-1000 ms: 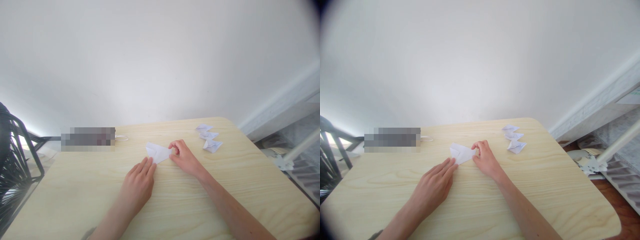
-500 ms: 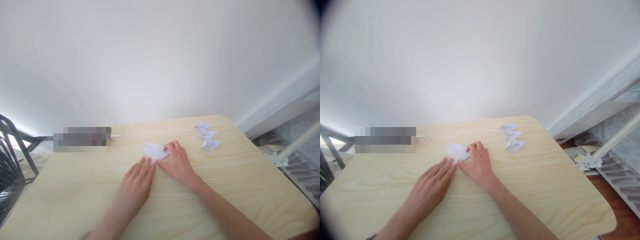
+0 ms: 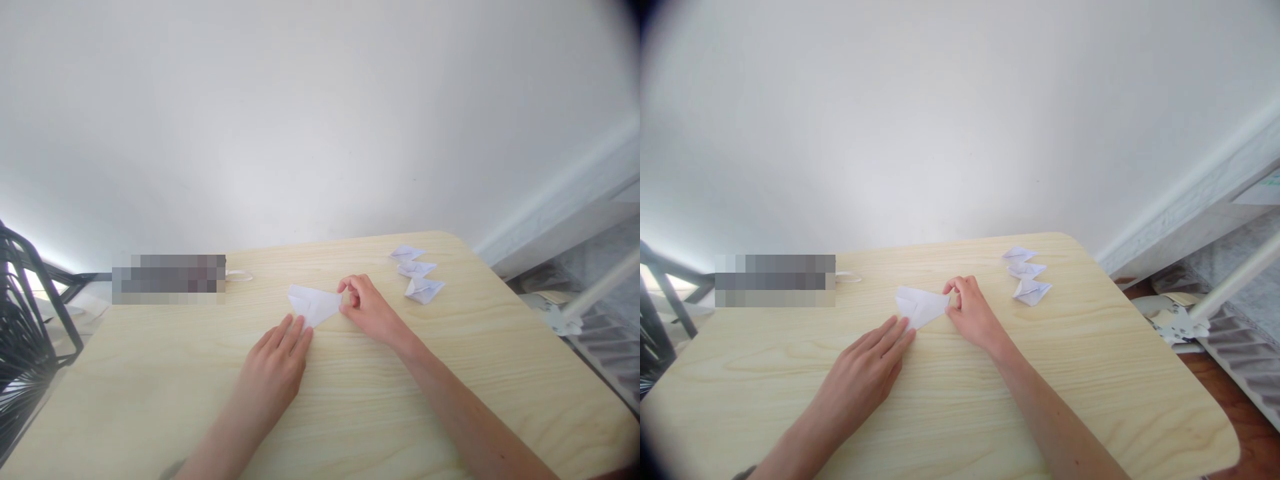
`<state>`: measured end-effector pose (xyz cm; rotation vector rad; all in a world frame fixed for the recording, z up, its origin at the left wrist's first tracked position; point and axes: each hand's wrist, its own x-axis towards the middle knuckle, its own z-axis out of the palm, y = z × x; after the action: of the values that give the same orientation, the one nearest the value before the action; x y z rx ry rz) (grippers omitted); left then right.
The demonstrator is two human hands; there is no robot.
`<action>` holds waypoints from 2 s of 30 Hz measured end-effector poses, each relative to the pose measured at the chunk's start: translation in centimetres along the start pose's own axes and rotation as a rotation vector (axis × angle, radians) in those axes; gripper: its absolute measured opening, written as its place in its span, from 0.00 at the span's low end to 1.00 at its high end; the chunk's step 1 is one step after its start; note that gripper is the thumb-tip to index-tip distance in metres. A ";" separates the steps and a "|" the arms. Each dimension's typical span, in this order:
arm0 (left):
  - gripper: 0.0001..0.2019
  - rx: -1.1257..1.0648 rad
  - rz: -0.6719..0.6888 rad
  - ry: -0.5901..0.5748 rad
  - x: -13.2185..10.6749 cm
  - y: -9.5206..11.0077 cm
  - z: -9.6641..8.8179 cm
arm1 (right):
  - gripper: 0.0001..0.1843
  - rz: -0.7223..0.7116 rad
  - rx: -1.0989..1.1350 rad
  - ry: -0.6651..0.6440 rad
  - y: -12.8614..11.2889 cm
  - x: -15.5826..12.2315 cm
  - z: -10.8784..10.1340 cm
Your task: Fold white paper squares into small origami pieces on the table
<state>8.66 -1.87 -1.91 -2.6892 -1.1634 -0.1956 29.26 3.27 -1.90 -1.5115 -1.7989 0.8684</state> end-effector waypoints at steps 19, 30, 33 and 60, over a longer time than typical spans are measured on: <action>0.17 -0.017 -0.018 0.088 0.1 0.6 -0.2 | 0.16 -0.059 -0.307 0.129 -1.1 -1.4 2.3; 0.18 0.017 0.019 0.088 0.1 0.5 -0.1 | 0.16 -0.047 -0.244 0.076 -1.0 -1.2 1.7; 0.18 -0.007 0.016 0.084 0.1 0.5 -0.2 | 0.13 -0.030 -0.139 0.035 -0.8 -0.9 1.0; 0.16 -0.290 -0.302 0.081 1.7 -2.3 1.3 | 0.15 -0.296 -0.381 0.054 -1.0 -1.8 2.0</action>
<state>8.15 1.17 -2.55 -2.6927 -1.6226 -0.5538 27.35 1.20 -2.35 -1.4181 -2.1637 0.3515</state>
